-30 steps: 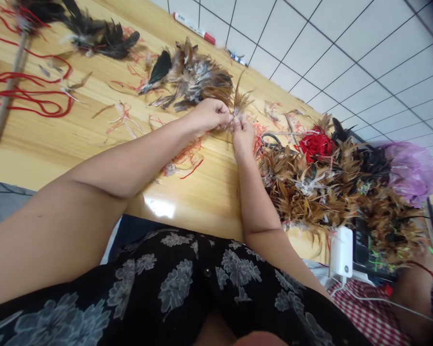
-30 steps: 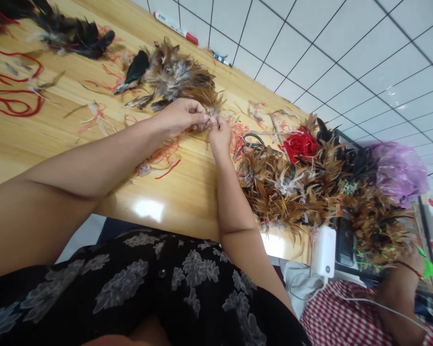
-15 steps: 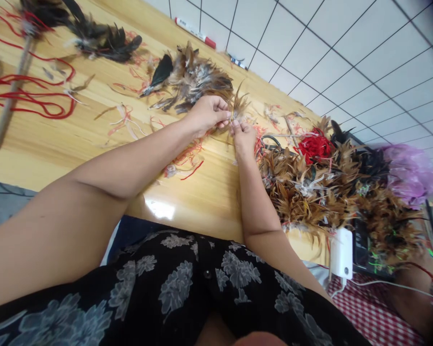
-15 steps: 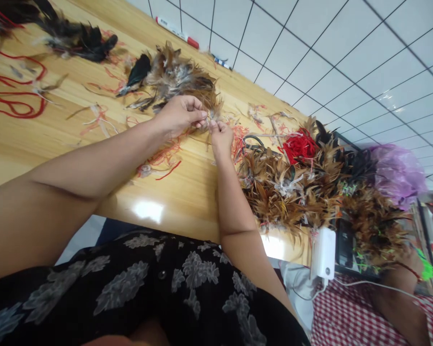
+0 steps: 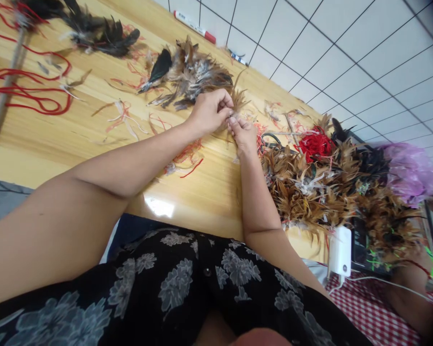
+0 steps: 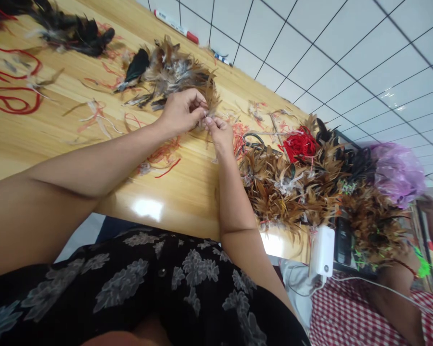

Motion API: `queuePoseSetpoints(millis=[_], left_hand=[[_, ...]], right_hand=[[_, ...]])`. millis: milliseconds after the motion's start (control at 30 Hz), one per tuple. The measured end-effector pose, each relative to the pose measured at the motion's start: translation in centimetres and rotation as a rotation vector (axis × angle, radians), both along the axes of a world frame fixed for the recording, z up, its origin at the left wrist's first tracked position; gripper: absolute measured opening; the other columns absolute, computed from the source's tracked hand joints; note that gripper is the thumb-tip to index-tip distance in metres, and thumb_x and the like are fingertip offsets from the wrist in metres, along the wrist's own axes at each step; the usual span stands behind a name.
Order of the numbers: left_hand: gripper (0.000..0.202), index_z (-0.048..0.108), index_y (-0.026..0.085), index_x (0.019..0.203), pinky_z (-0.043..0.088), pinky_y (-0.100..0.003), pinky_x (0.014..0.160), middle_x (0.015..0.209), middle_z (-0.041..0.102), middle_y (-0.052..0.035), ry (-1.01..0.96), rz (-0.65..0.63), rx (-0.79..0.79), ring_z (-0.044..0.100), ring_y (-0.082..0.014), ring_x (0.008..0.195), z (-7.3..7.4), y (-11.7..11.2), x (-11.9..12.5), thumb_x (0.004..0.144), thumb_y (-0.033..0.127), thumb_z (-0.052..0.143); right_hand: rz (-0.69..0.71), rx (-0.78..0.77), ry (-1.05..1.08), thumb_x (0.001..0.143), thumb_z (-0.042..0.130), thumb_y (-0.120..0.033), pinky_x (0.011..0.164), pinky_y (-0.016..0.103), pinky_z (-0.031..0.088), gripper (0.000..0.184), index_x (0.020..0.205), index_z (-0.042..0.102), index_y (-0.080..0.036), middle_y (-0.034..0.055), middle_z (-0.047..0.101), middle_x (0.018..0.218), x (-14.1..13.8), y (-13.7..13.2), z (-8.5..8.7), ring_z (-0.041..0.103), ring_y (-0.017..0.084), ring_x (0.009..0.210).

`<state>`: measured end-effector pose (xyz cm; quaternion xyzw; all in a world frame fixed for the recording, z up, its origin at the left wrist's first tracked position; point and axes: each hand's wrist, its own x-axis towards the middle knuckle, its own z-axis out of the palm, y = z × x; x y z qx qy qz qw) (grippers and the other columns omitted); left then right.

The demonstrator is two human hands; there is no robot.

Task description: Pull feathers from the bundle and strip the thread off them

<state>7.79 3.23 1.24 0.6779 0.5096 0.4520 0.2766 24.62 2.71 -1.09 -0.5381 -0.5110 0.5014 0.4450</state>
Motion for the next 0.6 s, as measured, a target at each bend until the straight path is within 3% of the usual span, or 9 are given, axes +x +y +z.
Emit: queuePoseSetpoints(millis=[167, 267, 367, 500, 600], left_hand=[[0.009, 0.072, 0.026, 0.102, 0.06, -0.045, 0.094, 0.099, 0.08, -0.0078, -0.021, -0.029, -0.005, 0.077, -0.0293, 0.104, 0.5, -0.4, 0.3, 0.098, 0.034, 0.076], [0.013, 0.071, 0.026, 0.108, 0.056, -0.044, 0.098, 0.105, 0.079, -0.004, -0.073, -0.072, -0.038, 0.069, -0.0242, 0.106, 0.9, 0.1, -0.3, 0.101, 0.035, 0.078], [0.012, 0.065, 0.024, 0.113, 0.05, -0.042, 0.102, 0.104, 0.072, 0.0012, -0.045, -0.036, -0.075, 0.058, -0.0185, 0.105, 1.1, 1.1, -1.8, 0.107, 0.028, 0.075], [0.012, 0.065, 0.023, 0.105, 0.047, -0.038, 0.101, 0.101, 0.062, 0.0032, 0.075, 0.069, -0.095, 0.047, -0.0149, 0.095, 0.1, 2.4, -4.0, 0.105, 0.021, 0.076], [0.007, 0.069, 0.024, 0.103, 0.047, -0.043, 0.105, 0.102, 0.064, 0.0005, 0.211, 0.043, -0.041, 0.05, -0.0182, 0.098, -1.2, 3.2, -5.2, 0.104, 0.027, 0.075]], right_hand=[[0.023, -0.018, 0.02, 0.096, 0.091, -0.062, 0.067, 0.025, 0.049, 0.05, 0.08, 0.063, -0.024, -0.002, 0.058, 0.072, -0.2, 0.0, -0.1, 0.057, 0.014, 0.075], [-0.012, -0.054, 0.054, 0.099, 0.088, -0.064, 0.063, 0.022, 0.045, 0.05, 0.083, 0.061, -0.025, -0.0024, 0.058, 0.074, -0.4, 0.0, 0.2, 0.054, 0.011, 0.071], [-0.075, -0.092, 0.112, 0.099, 0.088, -0.066, 0.056, 0.018, 0.038, 0.053, 0.085, 0.057, -0.025, -0.0039, 0.057, 0.074, -0.3, 0.0, 1.0, 0.048, 0.008, 0.066], [-0.181, -0.132, 0.155, 0.099, 0.087, -0.071, 0.05, 0.016, 0.031, 0.056, 0.087, 0.055, -0.026, -0.0058, 0.053, 0.07, 0.4, 0.2, 1.8, 0.04, 0.006, 0.061], [-0.231, -0.108, 0.146, 0.1, 0.084, -0.072, 0.051, 0.018, 0.031, 0.056, 0.089, 0.055, -0.026, -0.0056, 0.052, 0.071, 1.2, 1.0, 0.8, 0.042, 0.008, 0.06]])
